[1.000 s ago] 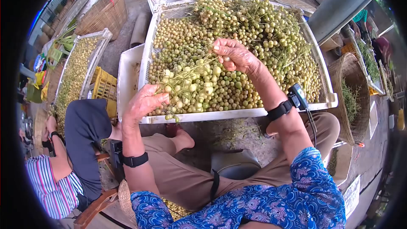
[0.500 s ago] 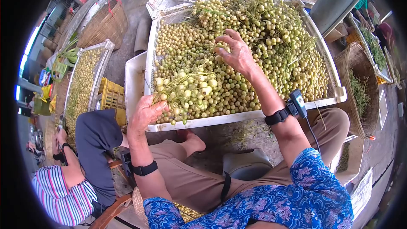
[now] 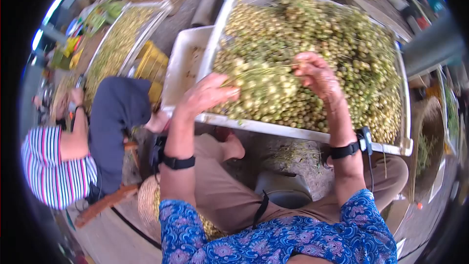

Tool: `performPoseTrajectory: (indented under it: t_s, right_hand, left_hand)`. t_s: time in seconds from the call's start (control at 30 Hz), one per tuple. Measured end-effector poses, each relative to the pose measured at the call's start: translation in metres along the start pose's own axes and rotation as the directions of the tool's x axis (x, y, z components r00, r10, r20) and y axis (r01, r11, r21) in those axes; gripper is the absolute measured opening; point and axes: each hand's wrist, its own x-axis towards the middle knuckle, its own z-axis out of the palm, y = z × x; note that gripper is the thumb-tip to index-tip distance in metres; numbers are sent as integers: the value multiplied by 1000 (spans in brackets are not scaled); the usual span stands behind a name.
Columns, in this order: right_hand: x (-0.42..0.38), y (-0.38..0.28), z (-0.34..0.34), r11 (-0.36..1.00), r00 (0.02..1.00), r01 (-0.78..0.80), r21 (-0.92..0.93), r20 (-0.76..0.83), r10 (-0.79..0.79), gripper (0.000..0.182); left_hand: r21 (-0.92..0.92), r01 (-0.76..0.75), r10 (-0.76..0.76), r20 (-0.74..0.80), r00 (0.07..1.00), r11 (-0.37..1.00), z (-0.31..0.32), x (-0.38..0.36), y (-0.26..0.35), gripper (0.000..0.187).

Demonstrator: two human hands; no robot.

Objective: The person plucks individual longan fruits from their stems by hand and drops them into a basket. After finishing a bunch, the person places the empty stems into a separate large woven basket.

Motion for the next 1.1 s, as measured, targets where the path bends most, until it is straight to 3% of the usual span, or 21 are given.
performPoseTrajectory:
  t_s: [0.03, 0.07, 0.1, 0.13, 0.17, 0.2, 0.23, 0.3, 0.37, 0.47, 0.5, 0.57, 0.6, 0.63, 0.67, 0.7, 0.77, 0.87, 0.9, 0.97, 1.1]
  right_hand:
    - [-5, -2, 9, 996, 998, -3, 94, -58, 9, 20]
    - [4, 7, -7, 996, 997, 53, 71, -62, -49, 20]
    - [18, 15, -21, 992, 992, 113, 50, -59, -110, 20]
    - [21, 16, -16, 993, 976, 116, 19, -186, -110, 21]
    - [25, 19, -20, 987, 975, 157, -28, -154, -159, 24]
    - [25, 19, -8, 979, 943, 145, -145, -278, -181, 13]
    - [23, 16, -6, 980, 940, 81, -180, -314, -135, 14]
    - [8, 16, 23, 947, 901, 57, -316, -392, -185, 30]
    - [14, 24, 5, 964, 928, 45, -262, -346, -138, 26]
    - [70, 29, -65, 992, 995, -56, 115, -77, 65, 20]
    - [84, 23, -89, 983, 998, -66, 173, 14, 65, 18]
    - [48, 3, -51, 889, 952, 64, -453, -241, -191, 31]
    - [22, -2, -9, 823, 906, 101, -559, -290, -309, 37]
    - [18, -6, -16, 774, 885, 107, -625, -295, -360, 39]
    - [30, 10, -43, 901, 881, 257, -350, -298, -367, 44]
    - [19, 9, -33, 911, 886, 193, -364, -334, -322, 38]
    - [-5, 5, -12, 922, 887, 63, -383, -402, -228, 29]
    - [-27, 0, 18, 995, 954, -86, 43, -285, 94, 32]
    - [-33, 9, 15, 957, 989, -62, 284, -110, 97, 30]
    - [-43, 3, 33, 923, 982, -33, 384, -160, 102, 29]
    - [-46, 3, 28, 923, 980, 147, 355, -179, -87, 29]
  left_hand:
    - [26, -85, 83, 51, 995, 996, 0, 2, -11, 21]
    - [226, -438, 444, 27, 896, 870, 5, 6, -21, 20]
    - [462, -658, 742, 0, 671, 595, 10, 9, -29, 20]
    - [390, -379, 371, 98, 923, 839, 11, 10, -10, 30]
    - [343, -389, 412, 5, 911, 855, 22, 17, -16, 29]
    - [303, -123, 83, 141, 987, 945, 19, 10, 19, 28]
    - [353, -122, 92, 102, 991, 928, 24, 13, 18, 27]
    - [248, -455, 468, 8, 884, 855, 36, 27, -27, 28]
    - [347, -39, -7, 130, 991, 937, 34, 21, 17, 21]
    - [198, -23, -1, 119, 993, 980, 26, 3, 13, 24]
    - [180, -252, 257, -3, 967, 951, 24, -8, -1, 26]
    - [406, -434, 450, 59, 891, 804, 19, 5, -4, 27]
    - [202, -103, 99, 29, 995, 974, 15, 2, 14, 24]
    - [-46, -262, 259, -48, 965, 964, 19, 2, 0, 25]
    - [-44, -160, 156, -69, 985, 986, 17, -4, 14, 25]
    - [-268, 22, -26, -12, 1000, 963, 20, 5, 11, 34]
    - [-413, 80, -101, -29, 995, 907, 20, -1, 27, 27]
    - [-501, 116, -138, -8, 990, 858, 27, 3, 34, 19]
    - [-519, 104, -150, -49, 987, 849, 32, 1, 38, 18]
    - [-494, 101, -152, -65, 986, 864, 37, 5, 37, 22]
    - [-375, 83, -97, -18, 995, 923, 40, 9, 35, 23]
